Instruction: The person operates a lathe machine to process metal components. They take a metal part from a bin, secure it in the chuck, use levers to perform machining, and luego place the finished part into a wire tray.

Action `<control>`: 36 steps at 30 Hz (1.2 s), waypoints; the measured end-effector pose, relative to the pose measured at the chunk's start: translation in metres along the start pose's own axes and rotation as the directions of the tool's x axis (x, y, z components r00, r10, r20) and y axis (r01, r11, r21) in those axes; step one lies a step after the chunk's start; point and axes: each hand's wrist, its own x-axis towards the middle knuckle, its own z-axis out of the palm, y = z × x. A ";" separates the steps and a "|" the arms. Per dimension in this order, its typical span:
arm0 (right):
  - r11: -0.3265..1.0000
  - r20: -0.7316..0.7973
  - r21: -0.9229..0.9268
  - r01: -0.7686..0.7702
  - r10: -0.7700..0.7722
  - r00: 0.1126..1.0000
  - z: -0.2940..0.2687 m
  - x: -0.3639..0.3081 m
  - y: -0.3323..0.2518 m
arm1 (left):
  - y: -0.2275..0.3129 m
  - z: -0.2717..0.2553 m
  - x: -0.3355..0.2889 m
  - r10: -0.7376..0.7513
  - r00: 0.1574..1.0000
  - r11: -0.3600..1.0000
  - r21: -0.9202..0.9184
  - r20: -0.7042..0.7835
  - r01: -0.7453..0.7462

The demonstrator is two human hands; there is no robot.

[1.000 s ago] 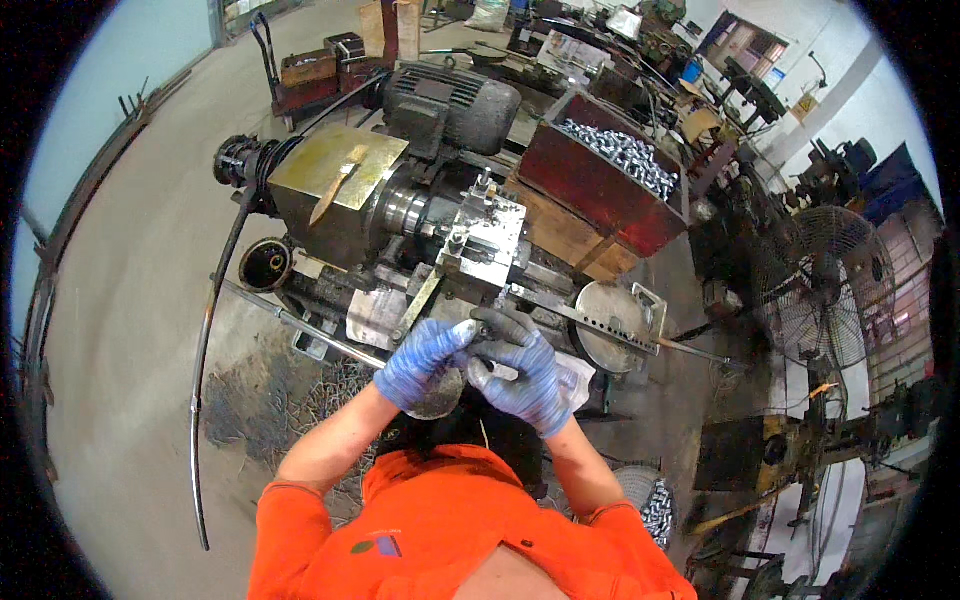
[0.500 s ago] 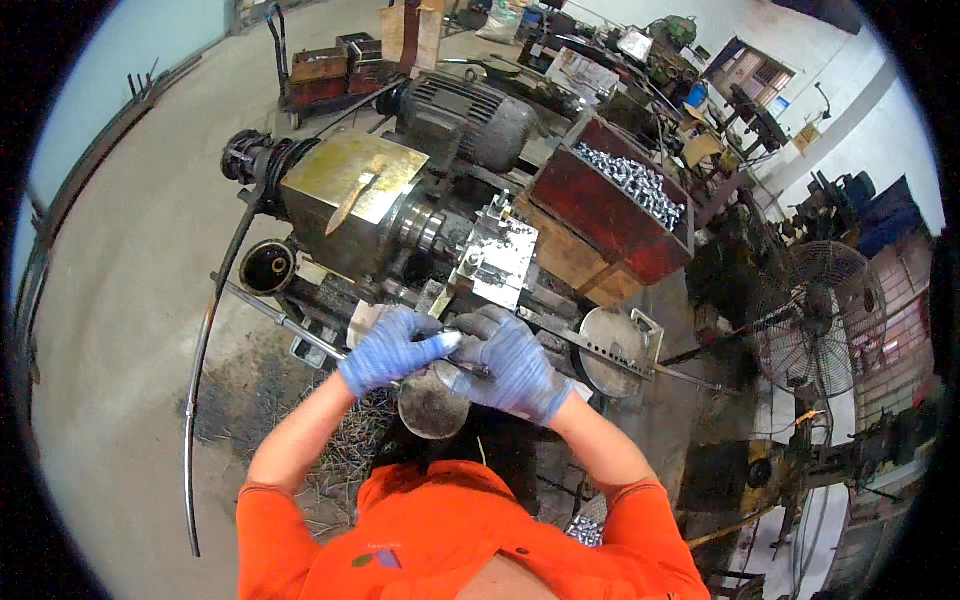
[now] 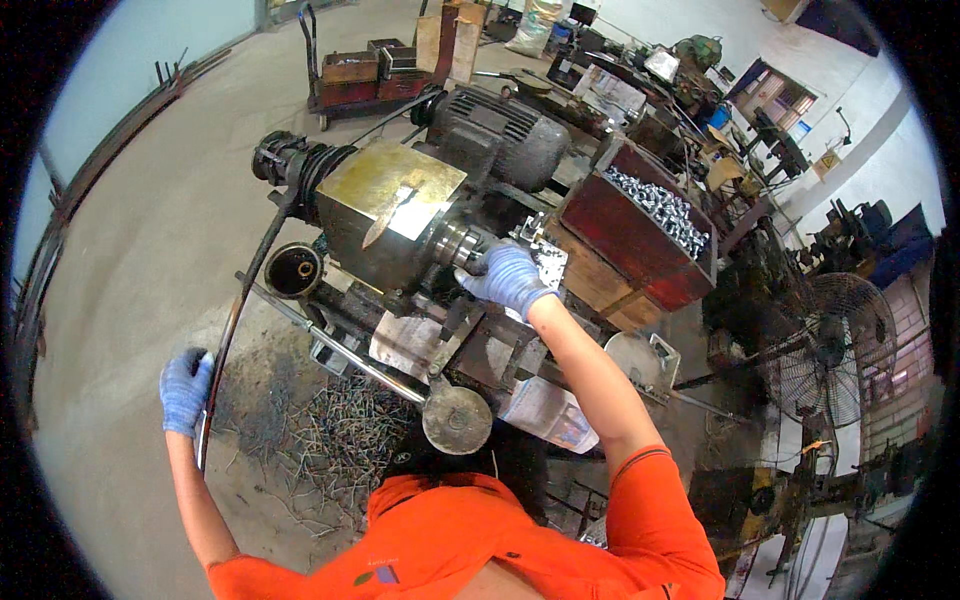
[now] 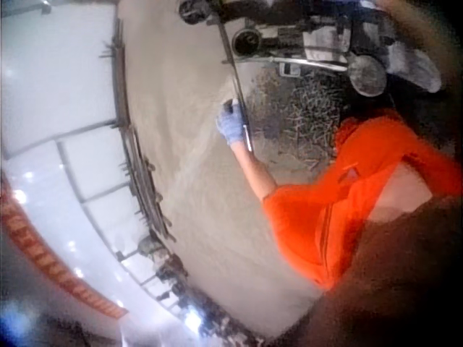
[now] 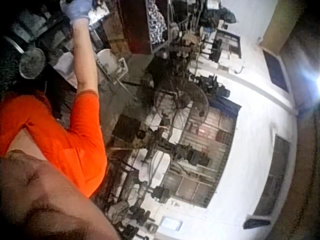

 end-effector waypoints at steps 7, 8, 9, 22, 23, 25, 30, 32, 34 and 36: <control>0.999 -0.047 0.042 0.029 -0.027 0.999 0.011 0.014 0.000 | -0.026 0.031 -0.018 -0.173 0.975 0.982 -0.046 0.142 0.181; 0.999 -0.030 0.029 0.039 -0.038 0.999 0.009 0.013 -0.003 | -0.023 0.029 -0.018 -0.181 0.972 0.983 0.060 0.153 0.174; 0.995 -0.119 0.047 0.088 -0.082 0.990 0.009 0.010 0.002 | 0.001 0.021 -0.020 -0.098 0.993 0.986 0.142 0.068 0.087; 0.999 -0.101 -0.017 0.042 -0.044 0.994 0.005 0.014 -0.014 | -0.014 0.016 -0.046 -0.259 0.964 0.883 0.420 0.061 0.211; 0.998 -0.129 -0.015 0.064 -0.066 0.989 0.009 0.014 -0.013 | -0.030 0.017 -0.037 -0.207 0.976 0.866 0.475 0.062 0.154; 0.999 -0.160 0.023 0.048 -0.044 0.986 0.014 0.014 -0.009 | -0.073 0.011 -0.003 -0.064 0.998 0.823 0.567 0.023 0.040; 1.000 -0.227 -0.003 0.000 -0.001 0.974 0.012 0.014 -0.012 | -0.148 -0.006 0.077 0.060 0.997 0.708 0.706 -0.052 -0.006; 0.998 -0.158 -0.064 0.013 -0.023 0.987 0.007 0.014 -0.013 | -0.152 -0.003 0.090 0.051 0.997 0.727 0.686 -0.064 0.006; 1.000 -0.176 -0.023 0.003 -0.007 0.984 0.000 0.010 -0.023 | -0.151 0.001 0.086 0.022 0.995 0.745 0.665 -0.097 0.049; 0.996 -0.115 -0.075 0.038 -0.046 0.992 0.003 0.013 -0.022 | -0.143 0.007 0.083 -0.098 0.981 0.822 0.542 -0.167 0.174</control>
